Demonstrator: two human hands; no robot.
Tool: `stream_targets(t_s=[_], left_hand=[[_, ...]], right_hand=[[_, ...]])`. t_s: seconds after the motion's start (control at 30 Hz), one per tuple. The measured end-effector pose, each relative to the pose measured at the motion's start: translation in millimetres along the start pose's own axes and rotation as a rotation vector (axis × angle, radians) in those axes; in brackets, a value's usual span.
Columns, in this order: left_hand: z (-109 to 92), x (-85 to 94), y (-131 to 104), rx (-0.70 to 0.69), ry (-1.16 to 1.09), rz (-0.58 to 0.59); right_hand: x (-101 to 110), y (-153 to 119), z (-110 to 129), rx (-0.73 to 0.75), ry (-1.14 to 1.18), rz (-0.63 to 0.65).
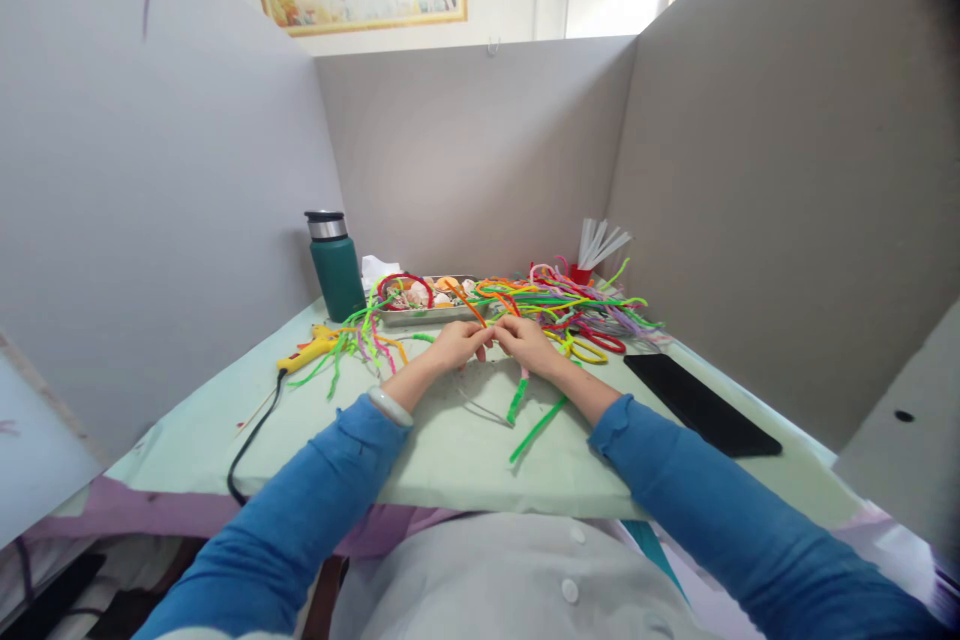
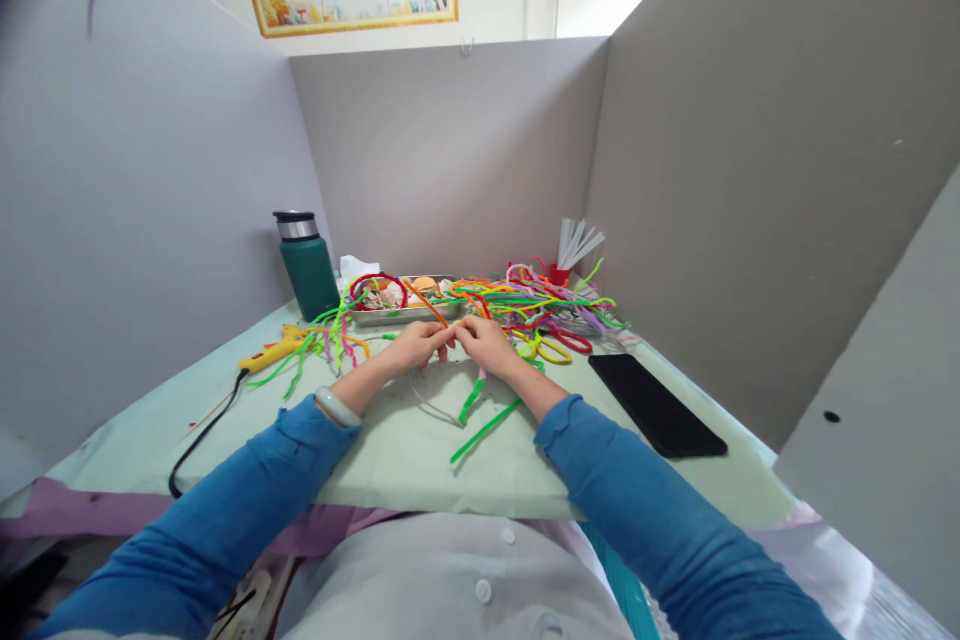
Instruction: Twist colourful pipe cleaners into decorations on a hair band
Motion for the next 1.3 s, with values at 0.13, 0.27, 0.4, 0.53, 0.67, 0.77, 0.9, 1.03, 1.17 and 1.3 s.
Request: stream_targets(t_s=[0.13, 0.27, 0.4, 0.53, 0.67, 0.77, 0.9, 1.03, 1.17, 1.3], left_hand=[[2, -1.2, 0, -0.002, 0.008, 0.010], [2, -1.3, 0, -0.002, 0.020, 0.009], [1, -1.7, -1, 0.006, 0.004, 0.021], [0, -1.4, -2, 0.016, 0.013, 0.026], [1, -2.1, -1, 0.020, 0.011, 0.032], [2, -3.8, -1, 0.024, 0.008, 0.045], [2, -4.5, -1, 0.036, 0.004, 0.049], [2, -4.9, -2, 0.050, 0.001, 0.054], [2, -6.3, -2, 0.047, 0.005, 0.070], [4, -7.5, -1, 0.040, 0.032, 0.082]], right_hand=[[0, -1, 3, 0.011, -0.023, 0.004], [-1, -1, 3, -0.001, -0.026, 0.010], [0, 0, 5, 0.012, -0.059, 0.001], [2, 0, 9, 0.020, -0.102, -0.004], [3, 0, 11, 0.026, -0.131, -0.008], [1, 0, 7, 0.001, -0.133, 0.012], [-1, 0, 2, -0.003, -0.119, 0.018], [0, 0, 2, 0.001, -0.123, 0.002], [0, 0, 9, 0.020, -0.158, 0.013], [1, 0, 13, 0.034, -0.186, 0.009]])
Point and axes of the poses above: each hand's wrist, its own y-axis towards the middle knuckle, its own x-axis out of the back of the hand, z = x × y, the point moved 8 cm from there along y, towards the middle knuckle, and after that the axes turned 5 degrees about y, right-handed, at the moved point
